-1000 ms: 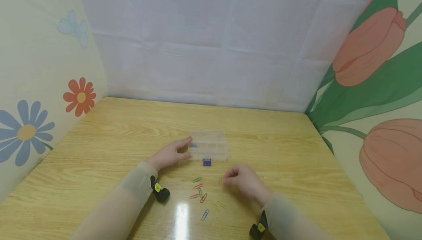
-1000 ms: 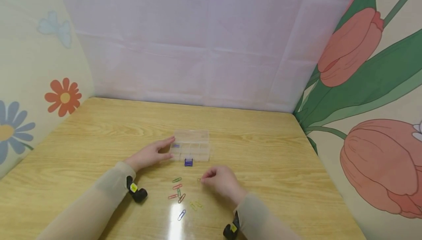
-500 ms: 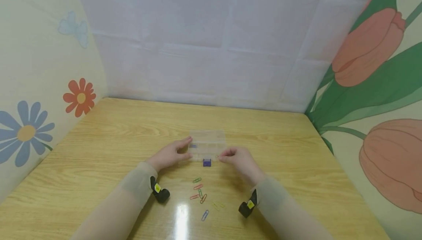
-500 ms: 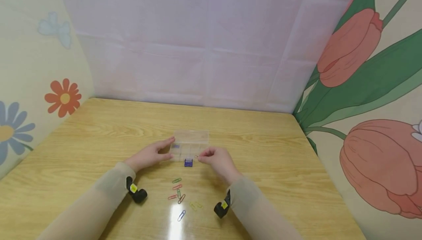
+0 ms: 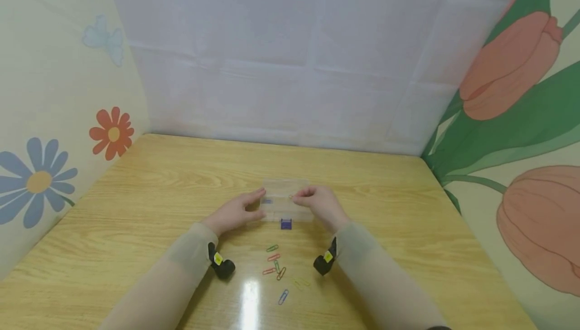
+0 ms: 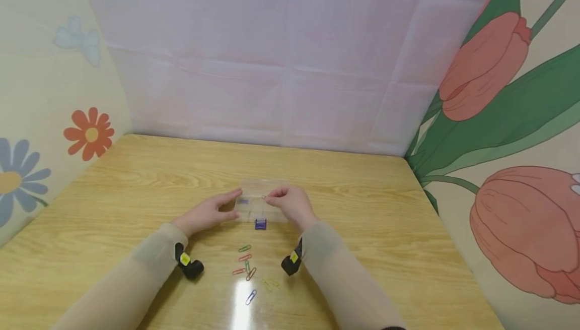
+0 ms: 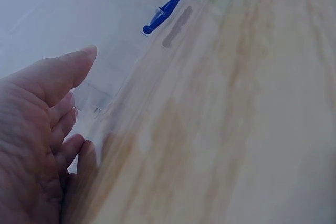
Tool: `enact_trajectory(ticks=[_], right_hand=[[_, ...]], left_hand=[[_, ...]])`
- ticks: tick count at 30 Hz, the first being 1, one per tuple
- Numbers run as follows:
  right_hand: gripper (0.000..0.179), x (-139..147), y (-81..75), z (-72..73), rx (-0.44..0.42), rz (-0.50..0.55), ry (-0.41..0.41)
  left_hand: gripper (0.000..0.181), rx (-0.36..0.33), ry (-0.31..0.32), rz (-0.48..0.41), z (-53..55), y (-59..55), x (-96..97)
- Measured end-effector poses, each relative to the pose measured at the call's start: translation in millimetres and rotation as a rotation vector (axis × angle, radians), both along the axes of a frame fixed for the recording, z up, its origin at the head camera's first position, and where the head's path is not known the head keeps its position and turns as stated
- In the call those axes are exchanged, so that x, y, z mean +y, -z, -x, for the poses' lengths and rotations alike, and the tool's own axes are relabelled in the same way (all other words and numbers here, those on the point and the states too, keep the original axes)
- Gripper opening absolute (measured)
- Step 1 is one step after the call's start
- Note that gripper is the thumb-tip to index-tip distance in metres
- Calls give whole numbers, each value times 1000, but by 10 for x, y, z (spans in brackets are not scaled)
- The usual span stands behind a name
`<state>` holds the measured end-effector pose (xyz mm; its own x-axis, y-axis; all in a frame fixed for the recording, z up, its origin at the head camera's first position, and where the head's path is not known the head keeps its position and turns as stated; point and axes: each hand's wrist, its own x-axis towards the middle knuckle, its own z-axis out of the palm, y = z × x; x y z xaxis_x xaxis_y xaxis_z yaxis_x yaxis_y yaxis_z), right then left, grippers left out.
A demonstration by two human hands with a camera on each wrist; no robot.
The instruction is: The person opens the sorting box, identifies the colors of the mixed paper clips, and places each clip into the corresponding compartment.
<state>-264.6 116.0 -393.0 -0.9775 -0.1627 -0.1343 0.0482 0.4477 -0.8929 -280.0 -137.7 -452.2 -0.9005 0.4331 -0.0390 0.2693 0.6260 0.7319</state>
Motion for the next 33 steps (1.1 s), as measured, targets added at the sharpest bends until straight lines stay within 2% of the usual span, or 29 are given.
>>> enact_trajectory(ticks=[9,16,24,33], right_hand=[[15,-220,60,189,13,-16,16],[10,-368,124,277,-19,-30,49],[7,-421,210,294,-22,-111,83],[7,-424,199,262,1,-187,85]], left_hand=[[75,-6,-3,-2,-4,14,-8],[76,-4,5,-25,-10,1,-11],[75,-6,4,-26,-19,-19,-3],[75,-12,6,-24,-7,-15,0]])
